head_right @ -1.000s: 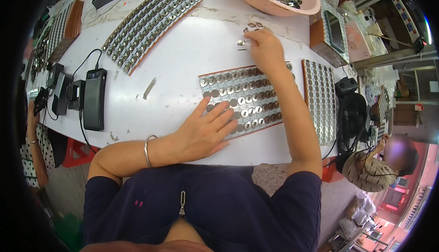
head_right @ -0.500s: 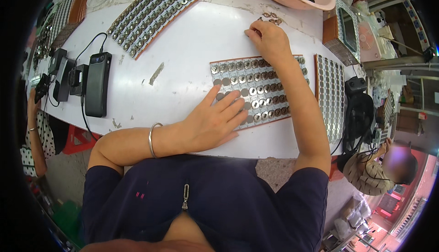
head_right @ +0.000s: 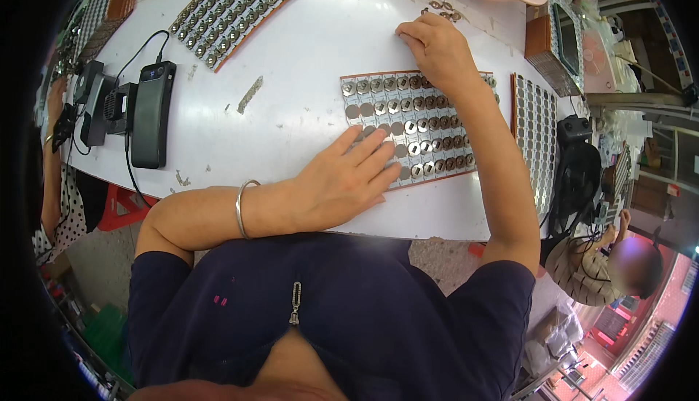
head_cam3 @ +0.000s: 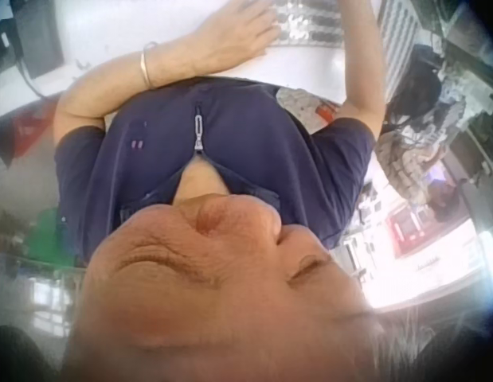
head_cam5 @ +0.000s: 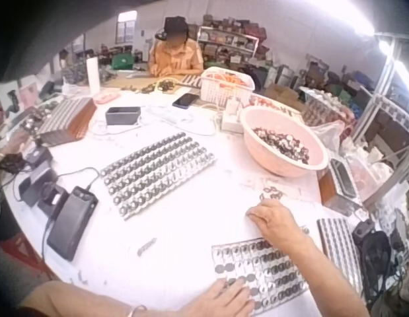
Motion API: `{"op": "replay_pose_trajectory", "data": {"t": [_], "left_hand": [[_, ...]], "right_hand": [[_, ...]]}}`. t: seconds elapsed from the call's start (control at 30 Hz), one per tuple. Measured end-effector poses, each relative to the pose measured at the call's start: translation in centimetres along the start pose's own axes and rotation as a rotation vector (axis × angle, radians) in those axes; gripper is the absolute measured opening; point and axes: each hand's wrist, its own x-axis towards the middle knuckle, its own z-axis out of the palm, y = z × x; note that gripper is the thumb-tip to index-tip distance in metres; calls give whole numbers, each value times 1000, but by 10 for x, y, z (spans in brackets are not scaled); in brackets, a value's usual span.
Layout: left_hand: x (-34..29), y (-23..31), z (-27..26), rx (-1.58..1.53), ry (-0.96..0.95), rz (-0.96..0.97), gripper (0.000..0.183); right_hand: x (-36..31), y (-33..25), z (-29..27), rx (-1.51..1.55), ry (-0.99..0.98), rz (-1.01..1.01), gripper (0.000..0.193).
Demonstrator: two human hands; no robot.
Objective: The person assembles small metal components onto an assembly strip by hand.
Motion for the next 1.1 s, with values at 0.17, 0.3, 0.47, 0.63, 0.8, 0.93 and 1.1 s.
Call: {"op": "replay_pose_trajectory", "data": {"t": [0.17, 0.3, 0.47, 0.63, 0.8, 0.93, 1.1], "left_hand": [[-4, 0, 2, 3, 2, -20, 48], [-4, 1, 5, 49, 22, -15, 47], [-3, 2, 6, 64, 42, -3, 44], [-3, 2, 7, 47, 53, -11, 42], [-3, 3, 9, 53, 54, -21, 40], [-4, 2, 8, 79, 48, -14, 39], [-4, 4, 8, 96, 54, -6, 39]], "right_hand": [[-20, -64, -17, 407, -157, 472, 11], [-38, -81, -19, 649, -390, 520, 13], [-44, -97, -10, 472, -329, 479, 12], [-46, -106, -8, 444, -299, 453, 13], [-55, -105, 0, 202, -122, 253, 12], [-63, -108, 2, 211, -100, 346, 13], [-71, -104, 7, 226, -2, 260, 16]]}}
